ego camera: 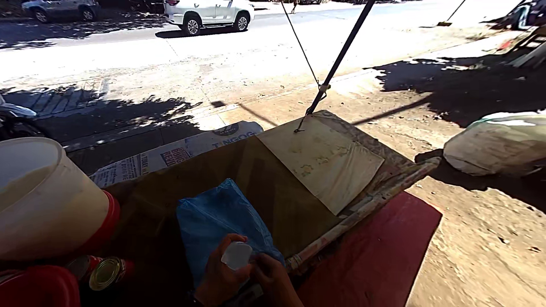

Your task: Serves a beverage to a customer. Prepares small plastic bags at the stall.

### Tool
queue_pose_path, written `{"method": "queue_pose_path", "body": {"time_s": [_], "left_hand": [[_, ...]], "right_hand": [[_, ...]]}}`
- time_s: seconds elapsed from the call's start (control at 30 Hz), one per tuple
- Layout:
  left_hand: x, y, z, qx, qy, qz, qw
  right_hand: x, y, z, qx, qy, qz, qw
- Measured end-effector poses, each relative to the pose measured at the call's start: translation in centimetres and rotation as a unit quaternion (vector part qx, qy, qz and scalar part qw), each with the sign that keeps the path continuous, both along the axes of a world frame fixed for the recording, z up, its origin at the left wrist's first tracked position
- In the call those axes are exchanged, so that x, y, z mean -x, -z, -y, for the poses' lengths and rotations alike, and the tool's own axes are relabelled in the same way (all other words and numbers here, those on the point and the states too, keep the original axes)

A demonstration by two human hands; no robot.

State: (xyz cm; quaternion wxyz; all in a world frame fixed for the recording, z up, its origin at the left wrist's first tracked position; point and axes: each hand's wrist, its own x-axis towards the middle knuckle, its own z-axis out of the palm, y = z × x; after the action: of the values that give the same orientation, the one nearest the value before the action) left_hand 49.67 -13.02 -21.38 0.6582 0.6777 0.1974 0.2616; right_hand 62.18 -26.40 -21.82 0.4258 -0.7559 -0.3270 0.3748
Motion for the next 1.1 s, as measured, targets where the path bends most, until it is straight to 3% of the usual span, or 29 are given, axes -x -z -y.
{"method": "queue_pose_path", "body": {"time_s": [0.1, 0.2, 0.3, 0.4, 0.53, 0.8, 0.97, 1.1], "left_hand": [[0.2, -0.4, -0.4, -0.02, 0.023, -0.026, 0.999], [0.6, -2.3, -0.7, -0.188, -0.013, -0.183, 0.965], [0.7, -3.9, 0.1, -0.202, -0.032, -0.209, 0.956], [1.2, -3.9, 1.0, -0.132, -0.038, -0.165, 0.977], [1.8, -3.1, 1.3, -0.097, -0.031, -0.096, 0.99], [2.2, -2.6, 1.4, -0.08, -0.026, -0.046, 0.995], [0.4, -1.7, 1.5, -0.056, -0.135, 0.006, 0.989], [0.5, 0.3, 1.4, -0.093, -0.155, 0.018, 0.983]], "right_hand": [[-2.5, -3.6, -1.6, -0.001, -0.058, 0.057, 0.997], [-3.9, -7.3, -2.8, 0.002, -0.094, 0.136, 0.986], [-5.9, -10.5, -3.9, 0.042, -0.198, 0.007, 0.979], [-7.3, -11.9, -4.9, 0.102, -0.261, -0.052, 0.959], [-7.3, -12.2, -5.3, 0.122, -0.243, -0.06, 0.96], [-5.8, -9.4, -5.2, 0.068, -0.131, -0.169, 0.974], [-3.0, -7.7, -5.0, -0.021, -0.095, -0.178, 0.979], [-2.3, -6.7, -4.6, -0.024, -0.054, -0.201, 0.978]]}}
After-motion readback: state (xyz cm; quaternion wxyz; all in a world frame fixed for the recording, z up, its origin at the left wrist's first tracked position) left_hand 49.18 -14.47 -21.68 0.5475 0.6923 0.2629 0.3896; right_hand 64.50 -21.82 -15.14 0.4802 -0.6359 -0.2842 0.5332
